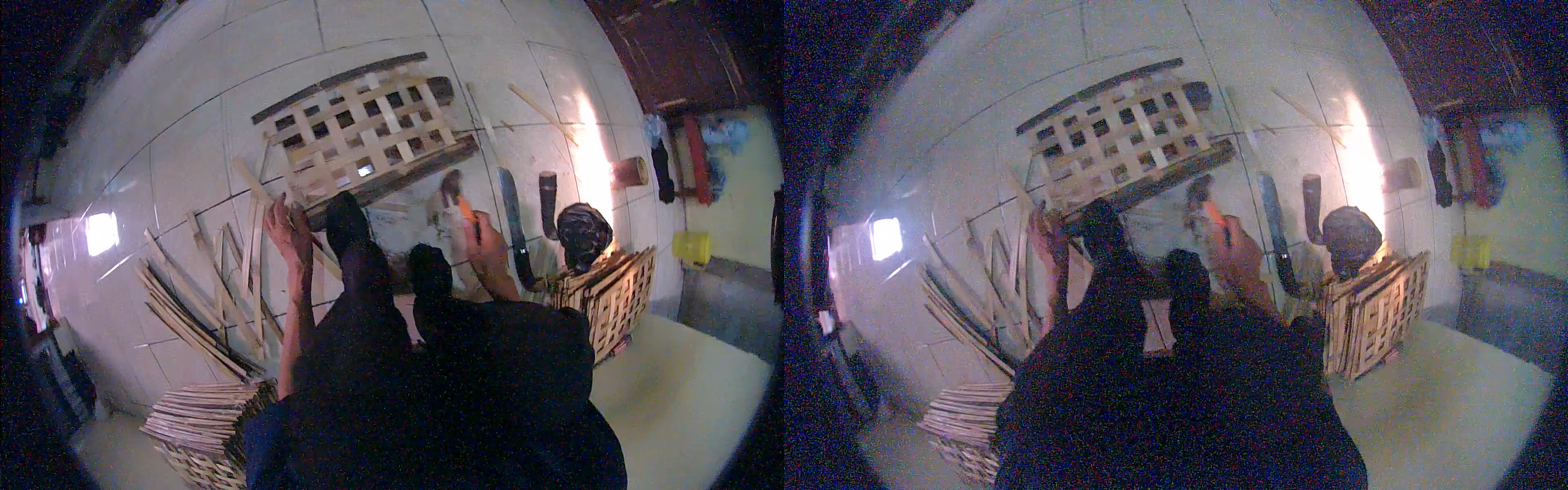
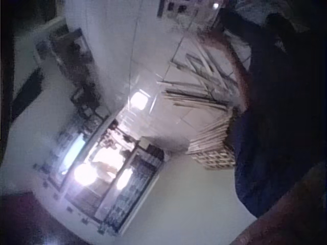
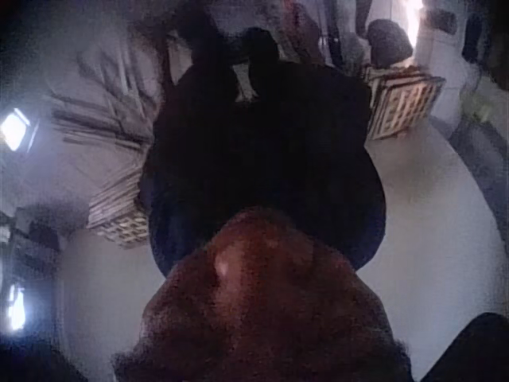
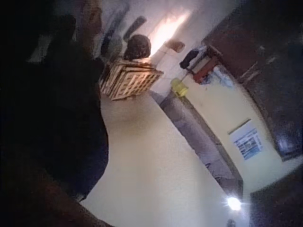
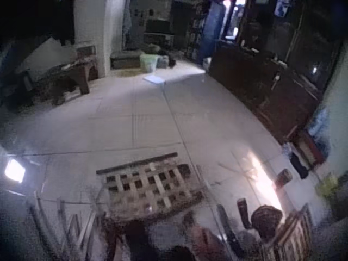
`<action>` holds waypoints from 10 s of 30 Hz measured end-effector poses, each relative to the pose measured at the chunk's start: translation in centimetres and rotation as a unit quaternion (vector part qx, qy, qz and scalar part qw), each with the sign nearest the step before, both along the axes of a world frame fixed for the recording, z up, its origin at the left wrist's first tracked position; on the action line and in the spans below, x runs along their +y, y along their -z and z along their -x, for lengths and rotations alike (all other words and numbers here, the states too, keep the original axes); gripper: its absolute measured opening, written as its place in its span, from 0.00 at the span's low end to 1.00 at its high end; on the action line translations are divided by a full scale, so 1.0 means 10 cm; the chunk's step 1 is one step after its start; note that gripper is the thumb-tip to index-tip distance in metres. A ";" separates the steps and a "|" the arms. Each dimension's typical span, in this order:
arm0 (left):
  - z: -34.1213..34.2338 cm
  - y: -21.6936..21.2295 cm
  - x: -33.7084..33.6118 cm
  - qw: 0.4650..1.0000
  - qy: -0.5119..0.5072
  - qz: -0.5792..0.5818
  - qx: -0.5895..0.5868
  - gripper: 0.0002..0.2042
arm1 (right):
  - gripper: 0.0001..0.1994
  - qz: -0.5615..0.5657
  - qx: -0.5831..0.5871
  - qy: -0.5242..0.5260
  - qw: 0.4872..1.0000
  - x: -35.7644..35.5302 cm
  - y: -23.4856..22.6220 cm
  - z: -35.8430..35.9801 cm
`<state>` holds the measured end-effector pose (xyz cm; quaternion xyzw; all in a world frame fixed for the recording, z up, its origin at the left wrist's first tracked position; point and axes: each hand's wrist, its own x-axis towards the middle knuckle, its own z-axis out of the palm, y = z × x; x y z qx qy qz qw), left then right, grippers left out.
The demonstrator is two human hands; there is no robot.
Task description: The person sits on the floor and assembles a wooden lattice by inserting thin wooden strips into a frame. They use a hammer to tap the strips into place and occasionally adjust the frame's position.
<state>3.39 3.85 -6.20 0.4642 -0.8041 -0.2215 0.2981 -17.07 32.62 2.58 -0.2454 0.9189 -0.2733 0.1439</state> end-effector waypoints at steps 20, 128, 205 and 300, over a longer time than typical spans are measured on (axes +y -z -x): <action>1.18 -0.16 0.26 0.886 0.414 0.073 -0.196 0.18 | 0.11 0.042 0.092 -0.166 0.981 0.38 1.04 -0.09; 1.22 -0.32 0.41 0.912 0.410 -0.009 -0.019 0.11 | 0.19 0.161 -0.146 -0.002 0.976 -0.28 -0.01 -0.30; 0.62 -0.28 0.66 0.912 0.376 -0.150 -0.066 0.11 | 0.06 -0.157 0.048 -0.333 0.929 -0.49 1.07 -0.23; 0.76 -0.23 0.14 0.945 0.308 -0.074 0.087 0.06 | 0.20 0.088 -0.219 -0.141 0.962 -0.54 0.05 -0.40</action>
